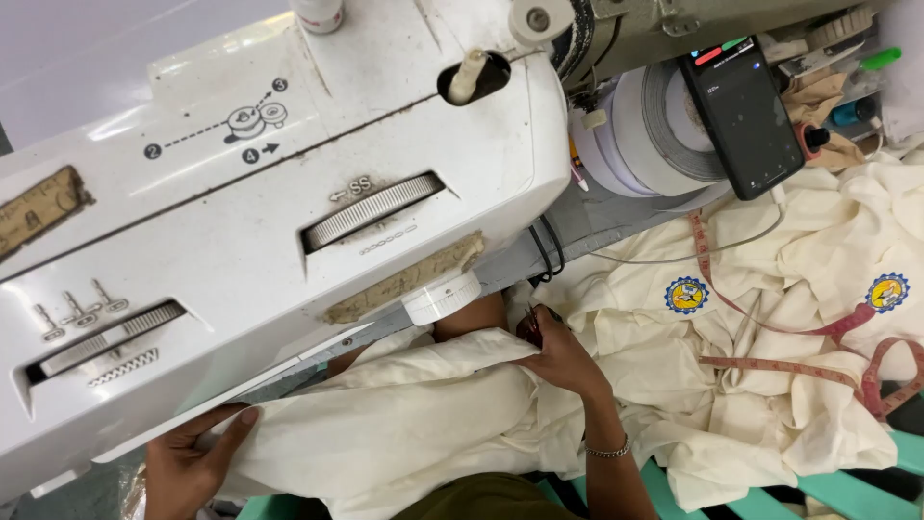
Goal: Trimming loose threads from white fabric garments using thread snips at a sewing station.
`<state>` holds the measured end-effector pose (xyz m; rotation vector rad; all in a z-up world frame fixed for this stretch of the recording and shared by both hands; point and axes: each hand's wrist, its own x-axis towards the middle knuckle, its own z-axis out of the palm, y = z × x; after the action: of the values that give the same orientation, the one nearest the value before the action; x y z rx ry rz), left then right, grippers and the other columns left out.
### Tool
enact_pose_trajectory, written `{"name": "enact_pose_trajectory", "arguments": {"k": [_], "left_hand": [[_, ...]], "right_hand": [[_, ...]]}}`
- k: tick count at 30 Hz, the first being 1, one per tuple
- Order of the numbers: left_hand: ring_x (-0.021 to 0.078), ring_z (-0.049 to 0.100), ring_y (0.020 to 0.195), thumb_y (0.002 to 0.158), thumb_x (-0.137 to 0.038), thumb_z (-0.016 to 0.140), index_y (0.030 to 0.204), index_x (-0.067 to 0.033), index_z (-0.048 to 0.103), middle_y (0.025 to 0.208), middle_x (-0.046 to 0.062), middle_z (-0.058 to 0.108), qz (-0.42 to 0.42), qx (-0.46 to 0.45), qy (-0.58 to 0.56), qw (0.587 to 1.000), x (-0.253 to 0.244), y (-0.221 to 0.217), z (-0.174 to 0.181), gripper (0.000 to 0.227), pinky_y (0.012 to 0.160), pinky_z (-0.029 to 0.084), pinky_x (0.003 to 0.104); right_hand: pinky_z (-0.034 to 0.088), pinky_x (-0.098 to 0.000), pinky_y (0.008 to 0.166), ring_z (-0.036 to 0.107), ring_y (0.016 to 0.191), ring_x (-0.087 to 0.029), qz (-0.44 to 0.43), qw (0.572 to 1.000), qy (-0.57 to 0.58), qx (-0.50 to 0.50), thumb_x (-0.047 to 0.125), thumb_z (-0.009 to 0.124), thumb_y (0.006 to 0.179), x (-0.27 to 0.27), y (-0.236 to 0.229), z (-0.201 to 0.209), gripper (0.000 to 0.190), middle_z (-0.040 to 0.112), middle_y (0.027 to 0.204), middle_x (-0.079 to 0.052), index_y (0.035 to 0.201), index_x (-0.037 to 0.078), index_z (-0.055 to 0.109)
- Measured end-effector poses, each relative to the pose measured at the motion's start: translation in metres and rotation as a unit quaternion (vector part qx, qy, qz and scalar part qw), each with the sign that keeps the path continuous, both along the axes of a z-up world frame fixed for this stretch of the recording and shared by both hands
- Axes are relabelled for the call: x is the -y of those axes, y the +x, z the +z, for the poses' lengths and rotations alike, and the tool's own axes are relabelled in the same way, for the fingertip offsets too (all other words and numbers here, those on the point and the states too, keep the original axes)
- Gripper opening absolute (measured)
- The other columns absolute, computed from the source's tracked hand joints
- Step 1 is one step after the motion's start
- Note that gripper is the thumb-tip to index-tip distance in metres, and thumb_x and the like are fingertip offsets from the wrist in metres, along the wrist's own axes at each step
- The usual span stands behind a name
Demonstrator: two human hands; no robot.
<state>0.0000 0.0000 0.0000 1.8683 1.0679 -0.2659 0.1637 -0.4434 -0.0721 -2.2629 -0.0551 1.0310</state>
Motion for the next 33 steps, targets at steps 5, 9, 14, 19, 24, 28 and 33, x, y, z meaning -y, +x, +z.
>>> {"name": "enact_pose_trajectory", "arguments": {"k": [5, 9, 14, 19, 24, 28, 33], "left_hand": [[0.0194, 0.069, 0.091, 0.086, -0.016, 0.080, 0.089, 0.0013, 0.085, 0.094, 0.008, 0.081, -0.048, 0.041, 0.013, 0.998, -0.002, 0.002, -0.002, 0.018, 0.070, 0.057, 0.036], [0.0179, 0.068, 0.088, 0.088, -0.015, 0.079, 0.091, 0.0028, 0.086, 0.092, 0.010, 0.082, -0.045, 0.019, 0.008, 0.999, 0.005, 0.010, 0.010, 0.020, 0.067, 0.056, 0.036], [0.0180, 0.071, 0.091, 0.088, -0.019, 0.079, 0.093, 0.0010, 0.086, 0.096, 0.010, 0.084, -0.051, 0.001, 0.013, 0.999, 0.004, 0.011, 0.011, 0.022, 0.071, 0.055, 0.036], [0.0167, 0.068, 0.084, 0.087, -0.016, 0.080, 0.093, 0.0022, 0.086, 0.092, 0.011, 0.083, -0.037, 0.019, -0.003, 0.999, 0.003, 0.008, 0.006, 0.020, 0.065, 0.054, 0.035], [0.0152, 0.070, 0.091, 0.088, -0.019, 0.080, 0.088, -0.0002, 0.086, 0.094, 0.007, 0.083, -0.058, 0.025, 0.031, 0.998, 0.002, 0.004, -0.001, 0.020, 0.073, 0.054, 0.033], [0.0170, 0.070, 0.096, 0.088, -0.019, 0.079, 0.089, -0.0004, 0.084, 0.098, 0.008, 0.082, -0.050, 0.038, 0.036, 0.997, 0.001, -0.006, -0.009, 0.019, 0.078, 0.054, 0.033], [0.0075, 0.032, 0.049, 0.091, -0.026, 0.079, 0.093, -0.0066, 0.083, 0.063, 0.001, 0.067, -0.046, 0.093, 0.064, 0.993, 0.002, -0.018, -0.024, 0.020, 0.048, 0.028, 0.027]], "right_hand": [[0.044, -0.0327, 0.072, 0.051, 0.082, -0.017, 0.021, 1.000, -0.006, 0.004, 0.043, 0.082, 0.083, 0.002, -0.002, -0.003, 0.056, 0.057, 0.094, -0.001, 0.114, 0.011, 0.047], [0.038, -0.0339, 0.066, 0.042, 0.076, -0.016, 0.031, 0.999, -0.033, -0.008, 0.044, 0.080, 0.086, 0.005, -0.004, -0.008, 0.050, 0.045, 0.085, 0.001, 0.101, 0.013, 0.043], [0.040, -0.0325, 0.067, 0.048, 0.076, -0.016, 0.018, 0.999, -0.029, -0.024, 0.045, 0.083, 0.084, -0.001, -0.002, 0.002, 0.053, 0.052, 0.087, 0.000, 0.100, 0.014, 0.044], [0.039, -0.0319, 0.066, 0.047, 0.076, -0.015, 0.024, 0.999, -0.022, -0.024, 0.044, 0.083, 0.085, 0.000, -0.004, -0.002, 0.052, 0.050, 0.087, 0.000, 0.100, 0.013, 0.044], [0.038, -0.0311, 0.067, 0.044, 0.076, -0.014, 0.036, 0.999, -0.009, -0.019, 0.042, 0.080, 0.090, 0.003, -0.006, -0.005, 0.050, 0.046, 0.086, 0.002, 0.097, 0.013, 0.040], [0.038, -0.0320, 0.066, 0.045, 0.075, -0.015, 0.052, 0.999, -0.014, -0.003, 0.044, 0.080, 0.089, 0.003, -0.007, -0.005, 0.050, 0.050, 0.085, 0.001, 0.095, 0.014, 0.041], [0.037, -0.0314, 0.062, 0.044, 0.067, -0.013, 0.021, 0.998, 0.029, 0.052, 0.039, 0.074, 0.095, -0.003, -0.012, 0.003, 0.040, 0.048, 0.077, 0.001, 0.090, 0.012, 0.045]]}}
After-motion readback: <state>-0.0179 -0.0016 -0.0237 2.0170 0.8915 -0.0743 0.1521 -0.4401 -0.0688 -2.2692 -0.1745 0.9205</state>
